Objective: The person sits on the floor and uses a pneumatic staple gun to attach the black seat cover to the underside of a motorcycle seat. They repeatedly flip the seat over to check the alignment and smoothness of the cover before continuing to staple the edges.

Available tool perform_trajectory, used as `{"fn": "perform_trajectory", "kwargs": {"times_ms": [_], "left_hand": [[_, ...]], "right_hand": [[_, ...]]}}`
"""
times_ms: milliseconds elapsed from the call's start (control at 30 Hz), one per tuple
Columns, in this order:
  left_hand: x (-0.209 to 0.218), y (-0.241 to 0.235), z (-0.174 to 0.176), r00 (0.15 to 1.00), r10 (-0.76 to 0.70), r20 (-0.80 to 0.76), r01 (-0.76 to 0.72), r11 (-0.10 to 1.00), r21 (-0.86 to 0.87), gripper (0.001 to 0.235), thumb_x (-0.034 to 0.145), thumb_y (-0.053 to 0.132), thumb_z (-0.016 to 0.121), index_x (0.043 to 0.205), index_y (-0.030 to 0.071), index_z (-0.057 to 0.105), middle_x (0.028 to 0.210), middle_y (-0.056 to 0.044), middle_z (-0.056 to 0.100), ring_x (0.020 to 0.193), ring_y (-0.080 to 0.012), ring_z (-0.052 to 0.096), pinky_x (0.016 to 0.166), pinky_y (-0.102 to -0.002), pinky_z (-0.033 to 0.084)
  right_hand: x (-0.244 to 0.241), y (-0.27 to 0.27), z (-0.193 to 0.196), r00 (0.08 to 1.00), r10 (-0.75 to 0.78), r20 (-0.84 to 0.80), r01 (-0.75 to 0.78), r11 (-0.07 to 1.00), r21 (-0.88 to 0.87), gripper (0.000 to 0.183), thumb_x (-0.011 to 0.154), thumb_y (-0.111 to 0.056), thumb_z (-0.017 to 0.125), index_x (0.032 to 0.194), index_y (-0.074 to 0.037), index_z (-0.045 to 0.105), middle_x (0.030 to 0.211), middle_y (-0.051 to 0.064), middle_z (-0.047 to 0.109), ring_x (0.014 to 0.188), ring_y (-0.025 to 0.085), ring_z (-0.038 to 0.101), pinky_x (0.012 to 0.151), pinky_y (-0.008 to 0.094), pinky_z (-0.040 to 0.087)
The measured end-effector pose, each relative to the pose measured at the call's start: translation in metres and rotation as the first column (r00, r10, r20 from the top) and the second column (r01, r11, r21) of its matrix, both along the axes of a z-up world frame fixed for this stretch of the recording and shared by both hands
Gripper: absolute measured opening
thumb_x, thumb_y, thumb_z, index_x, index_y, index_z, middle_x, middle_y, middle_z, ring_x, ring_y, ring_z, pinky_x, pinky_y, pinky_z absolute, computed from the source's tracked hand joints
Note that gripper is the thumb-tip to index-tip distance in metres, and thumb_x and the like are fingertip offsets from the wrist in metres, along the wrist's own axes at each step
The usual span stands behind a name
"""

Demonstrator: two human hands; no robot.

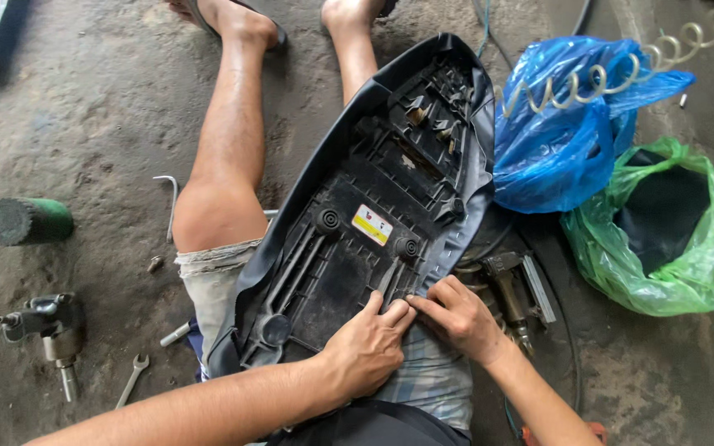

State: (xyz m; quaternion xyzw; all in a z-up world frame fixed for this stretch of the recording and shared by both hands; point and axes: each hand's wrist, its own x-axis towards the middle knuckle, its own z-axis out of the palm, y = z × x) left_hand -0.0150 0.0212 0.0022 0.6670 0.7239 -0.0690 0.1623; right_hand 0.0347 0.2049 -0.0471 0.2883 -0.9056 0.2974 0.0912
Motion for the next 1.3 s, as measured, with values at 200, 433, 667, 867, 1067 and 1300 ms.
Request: {"fn": "perform_trajectory", "kwargs": {"times_ms": [200, 433, 667, 867, 1067, 1300], "left_hand": [[0.001, 0.004, 0.004, 0.999, -0.043, 0.006, 0.044, 0.995, -0.088, 0.03, 0.088, 0.031, 0.041, 0.09, 0.02, 0.069, 0.108, -0.011, 0.05, 0.098, -0.0256, 0.037, 0.085, -0.048, 0.03], [0.004, 0.008, 0.007, 0.999, -0.046, -0.02, 0.043, 0.991, -0.123, 0.03, 0.088, 0.034, 0.04, 0.093, 0.024, 0.068, 0.111, -0.01, 0.048, 0.101, -0.0258, 0.037, 0.084, -0.046, 0.03], [0.004, 0.006, 0.007, 0.999, -0.051, -0.02, 0.047, 0.988, -0.146, 0.029, 0.089, 0.033, 0.04, 0.09, 0.024, 0.068, 0.109, -0.009, 0.047, 0.1, -0.0256, 0.036, 0.083, -0.046, 0.031], [0.002, 0.01, 0.01, 0.998, -0.055, 0.028, 0.058, 0.985, -0.161, 0.025, 0.087, 0.031, 0.045, 0.089, 0.021, 0.068, 0.109, -0.01, 0.046, 0.1, -0.0255, 0.036, 0.081, -0.044, 0.031], [0.006, 0.007, 0.004, 1.0, -0.016, 0.022, 0.019, 0.995, -0.101, 0.025, 0.083, 0.03, 0.046, 0.091, 0.023, 0.068, 0.112, -0.011, 0.047, 0.101, -0.026, 0.037, 0.08, -0.045, 0.032], [0.008, 0.008, -0.001, 0.999, 0.032, 0.03, -0.03, 0.997, -0.068, 0.027, 0.085, 0.03, 0.043, 0.094, 0.025, 0.067, 0.113, -0.007, 0.049, 0.103, -0.0241, 0.037, 0.081, -0.045, 0.031]], "right_hand": [[0.041, 0.028, -0.034, 0.839, -0.531, 0.116, 0.541, 0.837, -0.083, 0.036, 0.082, -0.015, 0.058, 0.115, -0.001, 0.052, 0.102, 0.013, 0.057, 0.094, 0.025, 0.057, 0.081, 0.031, 0.049], [0.1, 0.074, -0.151, 0.062, -0.849, 0.525, 0.647, 0.435, 0.626, 0.063, 0.081, -0.03, 0.057, 0.131, -0.001, 0.032, 0.12, 0.022, 0.042, 0.114, 0.036, 0.041, 0.094, 0.046, 0.037], [0.097, 0.073, -0.201, 0.201, -0.952, 0.231, 0.435, 0.298, 0.85, 0.074, 0.068, -0.034, 0.062, 0.129, -0.005, 0.031, 0.11, 0.018, 0.052, 0.104, 0.035, 0.048, 0.085, 0.045, 0.037], [0.079, 0.112, -0.17, -0.001, -0.899, 0.438, 0.67, 0.324, 0.668, 0.047, 0.076, -0.033, 0.048, 0.114, -0.006, 0.045, 0.112, 0.021, 0.044, 0.109, 0.037, 0.041, 0.091, 0.046, 0.035], [0.064, 0.13, -0.167, -0.17, -0.838, 0.519, 0.603, 0.328, 0.727, 0.06, 0.076, -0.021, 0.054, 0.126, -0.004, 0.026, 0.115, 0.028, 0.044, 0.102, 0.046, 0.047, 0.083, 0.051, 0.039], [0.059, 0.15, -0.14, -0.03, -0.94, 0.339, 0.666, 0.235, 0.708, 0.042, 0.078, -0.038, 0.052, 0.089, 0.002, 0.063, 0.086, 0.029, 0.062, 0.085, 0.049, 0.056, 0.072, 0.053, 0.044]]}}
